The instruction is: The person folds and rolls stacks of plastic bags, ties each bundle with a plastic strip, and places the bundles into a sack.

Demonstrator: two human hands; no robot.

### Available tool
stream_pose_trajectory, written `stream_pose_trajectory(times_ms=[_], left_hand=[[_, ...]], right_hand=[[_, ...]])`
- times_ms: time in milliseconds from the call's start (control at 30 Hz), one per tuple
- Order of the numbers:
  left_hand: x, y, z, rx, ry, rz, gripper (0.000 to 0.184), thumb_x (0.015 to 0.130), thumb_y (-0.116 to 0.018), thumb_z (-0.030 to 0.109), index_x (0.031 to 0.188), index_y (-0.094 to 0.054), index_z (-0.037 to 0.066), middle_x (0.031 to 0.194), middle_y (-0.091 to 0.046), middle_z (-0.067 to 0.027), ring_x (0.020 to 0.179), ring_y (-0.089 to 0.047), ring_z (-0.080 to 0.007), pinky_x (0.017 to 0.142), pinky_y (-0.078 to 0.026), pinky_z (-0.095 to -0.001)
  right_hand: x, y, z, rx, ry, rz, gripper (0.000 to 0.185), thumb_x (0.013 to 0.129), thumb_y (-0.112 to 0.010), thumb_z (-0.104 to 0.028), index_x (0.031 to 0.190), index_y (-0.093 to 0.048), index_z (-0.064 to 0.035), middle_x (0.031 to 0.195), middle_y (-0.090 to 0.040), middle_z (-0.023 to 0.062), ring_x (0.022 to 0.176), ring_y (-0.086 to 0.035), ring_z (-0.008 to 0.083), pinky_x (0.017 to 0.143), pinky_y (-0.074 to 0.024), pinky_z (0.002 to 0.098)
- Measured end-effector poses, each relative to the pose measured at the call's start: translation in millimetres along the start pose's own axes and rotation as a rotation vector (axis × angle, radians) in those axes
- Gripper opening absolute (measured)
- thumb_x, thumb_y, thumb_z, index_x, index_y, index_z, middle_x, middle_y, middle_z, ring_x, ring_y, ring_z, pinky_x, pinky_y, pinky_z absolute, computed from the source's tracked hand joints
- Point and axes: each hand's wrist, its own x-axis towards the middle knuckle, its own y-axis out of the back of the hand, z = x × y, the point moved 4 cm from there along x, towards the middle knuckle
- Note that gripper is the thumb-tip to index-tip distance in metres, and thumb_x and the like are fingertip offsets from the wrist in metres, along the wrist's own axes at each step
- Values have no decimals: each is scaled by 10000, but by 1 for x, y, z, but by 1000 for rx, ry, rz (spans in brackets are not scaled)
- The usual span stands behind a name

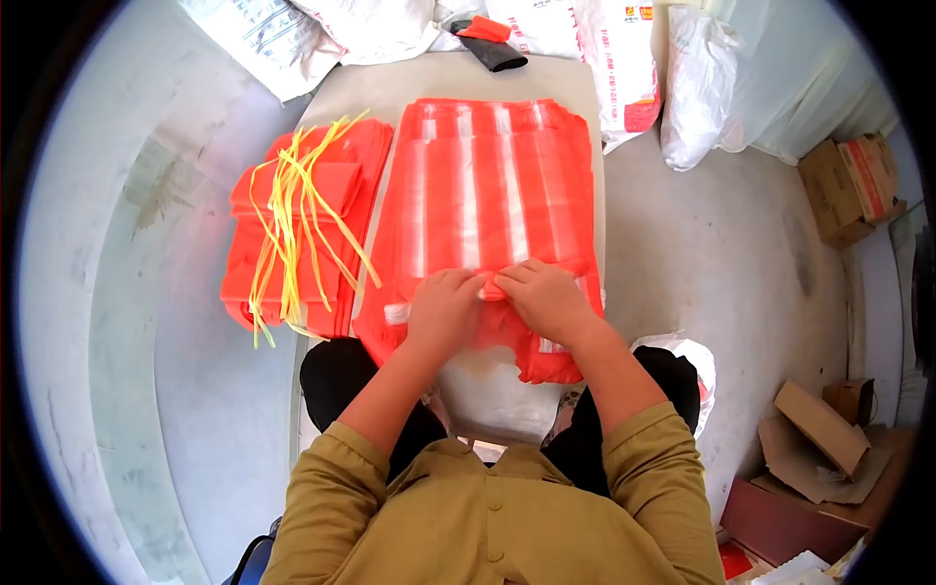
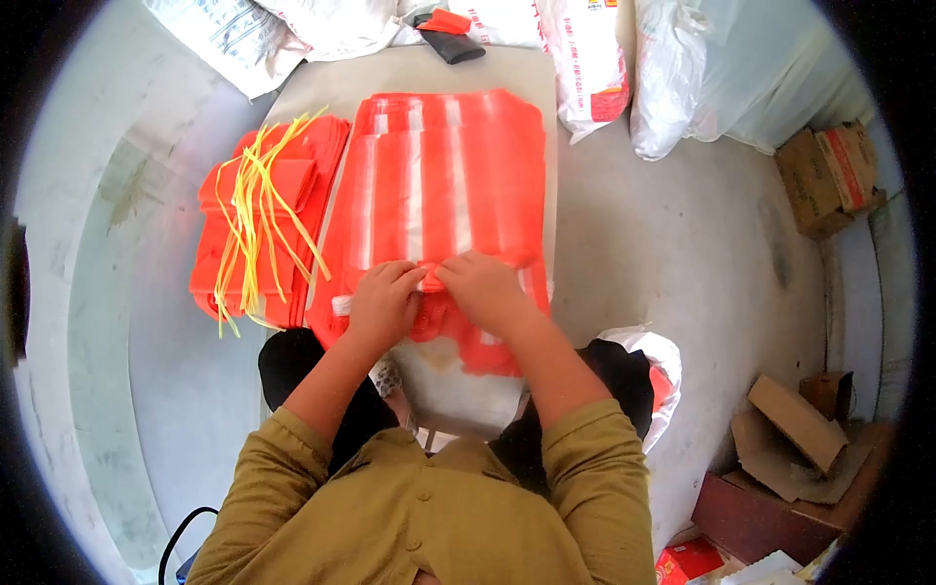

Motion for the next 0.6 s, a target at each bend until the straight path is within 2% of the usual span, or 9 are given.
stream_pose_trajectory(times_ms=[133, 267, 333, 433, 467, 533, 600], left_hand=[[0, 5, -5, 23, 8, -3, 349, 795, -653, -14, 1134, -705, 51, 1086, -707, -125, 1037, -664, -338, 894, -536, -456], [-10, 15, -19, 17, 151, -19, 329, 820, -667, 5, 1145, -701, 49, 1035, -719, -142, 1005, -671, -363, 871, -540, -462], [-13, 26, -25, 20, 257, -62, 314, 829, -688, 23, 1142, -701, 46, 1011, -724, -150, 991, -673, -380, 863, -541, -464], [-24, 44, -31, -1, 226, -170, 284, 847, -741, 64, 1125, -698, 29, 951, -723, -145, 905, -693, -335, 826, -550, -413], [-27, 51, -32, -89, 324, -210, 274, 855, -753, 77, 1117, -696, 24, 936, -721, -132, 874, -692, -297, 808, -548, -390], [-35, 61, -33, -269, 524, -289, 261, 870, -775, 102, 1103, -694, 14, 905, -718, -106, 813, -691, -222, 772, -542, -343], [-43, 57, -47, -350, 588, -232, 248, 901, -766, 124, 1101, -686, 2, 872, -703, -73, 788, -660, -155, 747, -528, -309]], right_hand=[[2, 3, 1, 6, -48, 12, 244, 871, -636, -64, 1098, -723, -52, 1049, -741, 56, 979, -685, 261, 827, -584, 398], [4, 9, -1, 6, -91, 23, 197, 891, -623, -93, 1058, -726, -74, 981, -740, 69, 945, -688, 269, 798, -579, 400], [7, 12, -1, 11, -166, -101, 144, 894, -611, -123, 983, -714, -77, 971, -730, 104, 923, -684, 314, 794, -564, 440], [9, 27, -8, 75, -226, -311, 148, 918, -599, -174, 920, -698, -64, 945, -711, 157, 896, -677, 361, 783, -545, 478], [8, 30, -8, 106, -236, -385, 168, 930, -597, -192, 908, -692, -56, 934, -704, 174, 888, -674, 374, 779, -539, 487], [7, 30, -1, 228, -271, -382, 224, 952, -603, -227, 851, -641, -31, 829, -663, 177, 808, -654, 358, 718, -502, 488], [12, 31, 6, 328, -336, -404, 279, 961, -607, -251, 817, -610, -12, 762, -630, 180, 754, -632, 347, 681, -477, 480]])
